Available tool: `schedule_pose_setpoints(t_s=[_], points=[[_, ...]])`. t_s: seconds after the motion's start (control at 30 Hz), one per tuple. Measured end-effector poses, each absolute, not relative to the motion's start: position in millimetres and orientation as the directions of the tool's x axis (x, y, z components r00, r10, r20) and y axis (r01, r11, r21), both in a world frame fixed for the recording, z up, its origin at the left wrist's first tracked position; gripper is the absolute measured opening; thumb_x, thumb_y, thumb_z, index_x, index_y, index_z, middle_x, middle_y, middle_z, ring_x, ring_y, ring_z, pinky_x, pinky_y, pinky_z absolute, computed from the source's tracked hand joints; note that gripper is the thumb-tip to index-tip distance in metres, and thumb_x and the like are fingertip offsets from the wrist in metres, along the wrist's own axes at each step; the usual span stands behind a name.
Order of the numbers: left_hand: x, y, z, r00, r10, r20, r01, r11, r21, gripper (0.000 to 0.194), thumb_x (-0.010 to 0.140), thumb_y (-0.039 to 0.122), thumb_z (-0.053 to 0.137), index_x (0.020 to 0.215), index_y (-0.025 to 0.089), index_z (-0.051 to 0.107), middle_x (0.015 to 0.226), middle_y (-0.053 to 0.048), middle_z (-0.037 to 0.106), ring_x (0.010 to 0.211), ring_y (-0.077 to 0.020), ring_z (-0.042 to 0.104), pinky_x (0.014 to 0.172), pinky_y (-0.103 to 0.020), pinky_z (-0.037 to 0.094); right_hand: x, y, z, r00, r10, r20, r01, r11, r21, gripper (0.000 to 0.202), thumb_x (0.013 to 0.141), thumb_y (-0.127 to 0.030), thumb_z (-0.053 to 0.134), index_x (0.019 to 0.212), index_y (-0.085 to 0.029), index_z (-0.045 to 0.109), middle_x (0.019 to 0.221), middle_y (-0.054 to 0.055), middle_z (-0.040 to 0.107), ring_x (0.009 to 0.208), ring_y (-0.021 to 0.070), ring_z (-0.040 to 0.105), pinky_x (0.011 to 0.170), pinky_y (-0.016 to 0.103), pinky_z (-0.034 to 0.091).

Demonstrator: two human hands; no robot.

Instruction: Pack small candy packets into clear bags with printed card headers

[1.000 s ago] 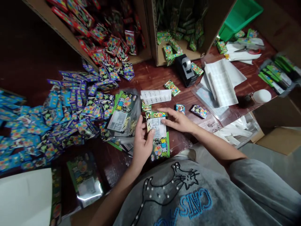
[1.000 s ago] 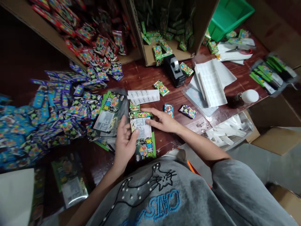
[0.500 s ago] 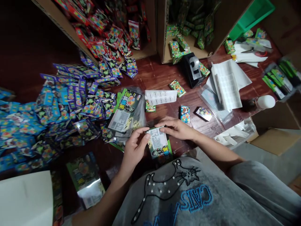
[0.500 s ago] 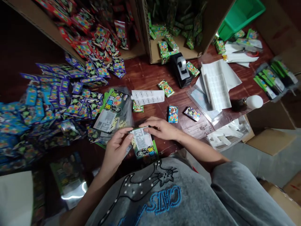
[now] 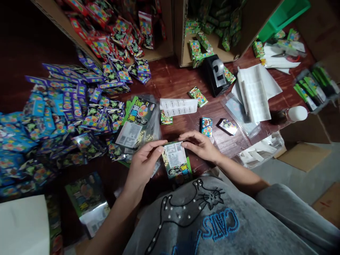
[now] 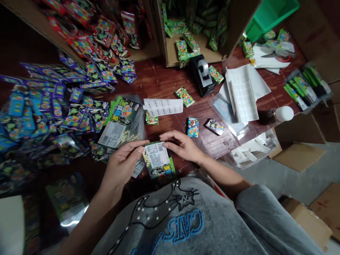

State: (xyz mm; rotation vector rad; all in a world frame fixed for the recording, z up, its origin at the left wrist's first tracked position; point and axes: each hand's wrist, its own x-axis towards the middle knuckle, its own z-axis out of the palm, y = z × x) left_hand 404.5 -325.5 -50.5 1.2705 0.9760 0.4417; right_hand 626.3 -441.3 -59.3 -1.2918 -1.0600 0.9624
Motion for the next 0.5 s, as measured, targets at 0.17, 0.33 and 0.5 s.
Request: schedule_pose_setpoints(t_s=[0.17, 0.33, 0.5], points=[[409.2, -319.0, -25.9, 0.607, 0.727, -0.321, 0.310, 0.155, 0.938, 0.032, 0.089, 0.052, 0.082, 0.099, 0.021, 0.082, 0.119, -0.010, 0.083, 0.110, -0.0269, 0.077, 0.101, -0.041, 0.061, 635.6, -439.3, -43.9, 0.116, 0.993, 0.018, 0.007, 0.018, -1.000, 0.016, 0.098, -0.036, 0.081, 0.106, -0.023, 0.083, 0.113, 0.006, 0.081, 0.108, 0.0170, 0.076, 0.101, 0.035, 0.059], [425.3, -314.0, -18.0, 0.594, 0.721, -0.357, 0.350, 0.168, 0.922, 0.028, 0.084, 0.045, 0.084, 0.094, 0.019, 0.081, 0.093, -0.007, 0.084, 0.085, -0.0210, 0.076, 0.079, -0.032, 0.060, 640.1, -428.3, -32.7, 0.159, 0.952, -0.261, -0.148, -0.239, -0.960, 0.031, 0.087, -0.046, 0.089, 0.095, -0.017, 0.080, 0.091, 0.002, 0.080, 0.080, 0.0130, 0.071, 0.082, 0.030, 0.058], [423.4, -303.1, -17.2, 0.707, 0.645, -0.291, 0.369, 0.014, 0.929, 0.025, 0.091, 0.047, 0.077, 0.096, 0.023, 0.083, 0.099, -0.006, 0.085, 0.090, -0.0211, 0.078, 0.085, -0.034, 0.062, 651.8, -424.5, -32.8, 0.066, 0.940, -0.334, -0.214, -0.314, -0.925, 0.034, 0.082, -0.048, 0.093, 0.091, -0.018, 0.082, 0.092, 0.002, 0.082, 0.083, 0.0136, 0.074, 0.091, 0.033, 0.060]])
